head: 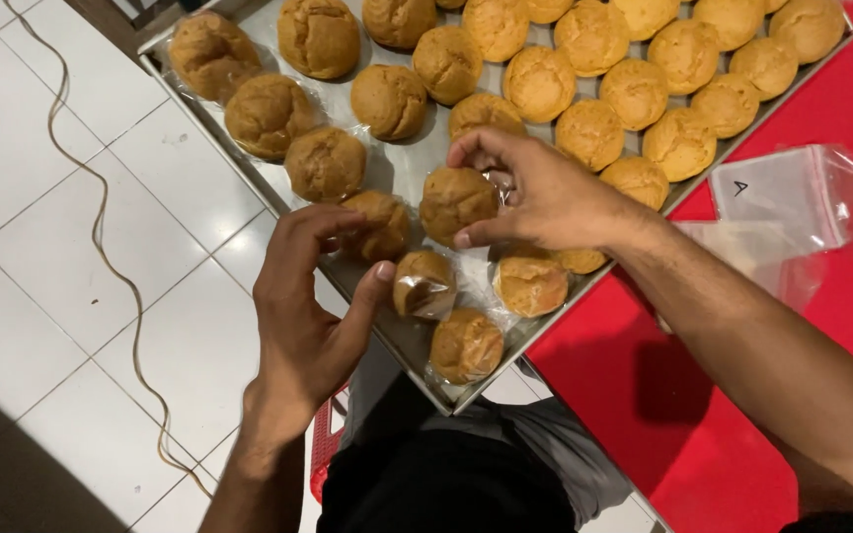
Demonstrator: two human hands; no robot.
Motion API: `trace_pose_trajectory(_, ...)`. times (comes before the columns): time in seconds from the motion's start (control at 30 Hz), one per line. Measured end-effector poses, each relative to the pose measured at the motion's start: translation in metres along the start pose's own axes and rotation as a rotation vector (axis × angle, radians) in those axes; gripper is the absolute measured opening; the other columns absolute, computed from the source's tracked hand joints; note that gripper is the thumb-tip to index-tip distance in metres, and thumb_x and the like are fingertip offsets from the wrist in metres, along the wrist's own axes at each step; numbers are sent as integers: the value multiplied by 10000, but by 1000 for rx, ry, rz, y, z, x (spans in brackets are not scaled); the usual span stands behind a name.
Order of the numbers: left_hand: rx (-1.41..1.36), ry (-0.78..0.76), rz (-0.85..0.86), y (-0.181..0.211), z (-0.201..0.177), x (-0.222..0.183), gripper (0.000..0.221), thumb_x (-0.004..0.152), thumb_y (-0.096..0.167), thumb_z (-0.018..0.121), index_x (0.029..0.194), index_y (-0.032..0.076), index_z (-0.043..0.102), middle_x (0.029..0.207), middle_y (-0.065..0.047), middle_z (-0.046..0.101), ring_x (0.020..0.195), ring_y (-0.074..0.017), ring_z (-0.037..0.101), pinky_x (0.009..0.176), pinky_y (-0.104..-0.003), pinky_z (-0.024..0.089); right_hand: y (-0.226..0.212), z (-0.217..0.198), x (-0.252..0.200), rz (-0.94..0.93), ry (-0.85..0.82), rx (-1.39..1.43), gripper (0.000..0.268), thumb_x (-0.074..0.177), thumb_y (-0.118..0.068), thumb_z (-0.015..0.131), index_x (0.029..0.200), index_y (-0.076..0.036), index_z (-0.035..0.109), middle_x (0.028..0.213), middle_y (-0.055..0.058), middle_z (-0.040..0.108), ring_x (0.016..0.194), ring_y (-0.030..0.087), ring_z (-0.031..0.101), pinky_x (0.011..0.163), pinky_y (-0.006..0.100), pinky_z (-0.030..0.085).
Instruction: Wrapping individual bread rolls in plastic film and sealing them with a stapler at a packaging station.
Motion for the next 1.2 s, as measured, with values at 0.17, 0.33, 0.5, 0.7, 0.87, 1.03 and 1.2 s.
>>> trace_pose_trajectory(0.17,32,-4,21,1,4,2,302,989,190,688,1215,4,614,1177,-159,631,1095,-299,615,908,-377,535,-3,-2,-13,-152,13,-409,601,831,-274,813,1344,-92,559,1319,109,653,1212,266,635,1034,447,496)
trace_pose_trajectory(0.33,102,-12,80,6,11,12,322,989,211,714,1243,28,641,1212,-154,622,1142,-313,590,988,-400,504,-16,-5,-27,-240,-3,-655,770,826,-200,792,1504,-49,459,1501,153,537,1355,341,501,1132,516,370)
trace_pose_trajectory(0.5,222,-199,240,5,29,25,425,1014,323,666,1325,44,589,1286,-160,625,1213,-352,558,1023,-502,406,-36,-25,-59,-459,172,-592,711,788,-51,813,1436,-5,525,1310,205,635,1187,358,606,1003,498,495)
trace_pose_trajectory(0.7,360,-508,283,9,62,42,741,832,314,846,1412,27,485,1383,-208,616,1200,-357,623,1124,-622,250,11,-15,-92,-200,-36,-514,575,843,-247,768,1380,-138,597,1246,83,702,1158,247,656,1029,476,498)
trace_pose_trajectory(0.87,491,-603,217,7,81,52,438,891,330,751,1181,70,550,1065,-130,685,978,-323,678,1132,-620,210,39,1,-103,-261,38,-513,761,759,-228,861,1439,-70,559,1360,129,652,1278,300,533,1089,480,429)
trace_pose_trajectory(1.03,578,-662,129,9,86,59,284,938,319,651,1045,57,623,951,-135,701,919,-335,675,1129,-613,223,47,5,-105,-352,186,-512,749,721,-191,891,1397,-56,598,1256,120,699,1172,299,531,932,437,503)
trace_pose_trajectory(1.2,559,-671,112,28,67,65,552,906,397,707,1334,63,603,1364,-163,635,1247,-390,524,1143,-617,167,34,1,-117,-550,228,-470,738,712,-182,905,1352,13,593,1278,158,679,1165,326,571,1005,465,488)
Point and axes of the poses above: each hand's wrist, its own x-axis towards the middle knuckle, its own z-axis out of the palm, y = z × x, the point moved 5 cm from there along x, towards the middle knuckle
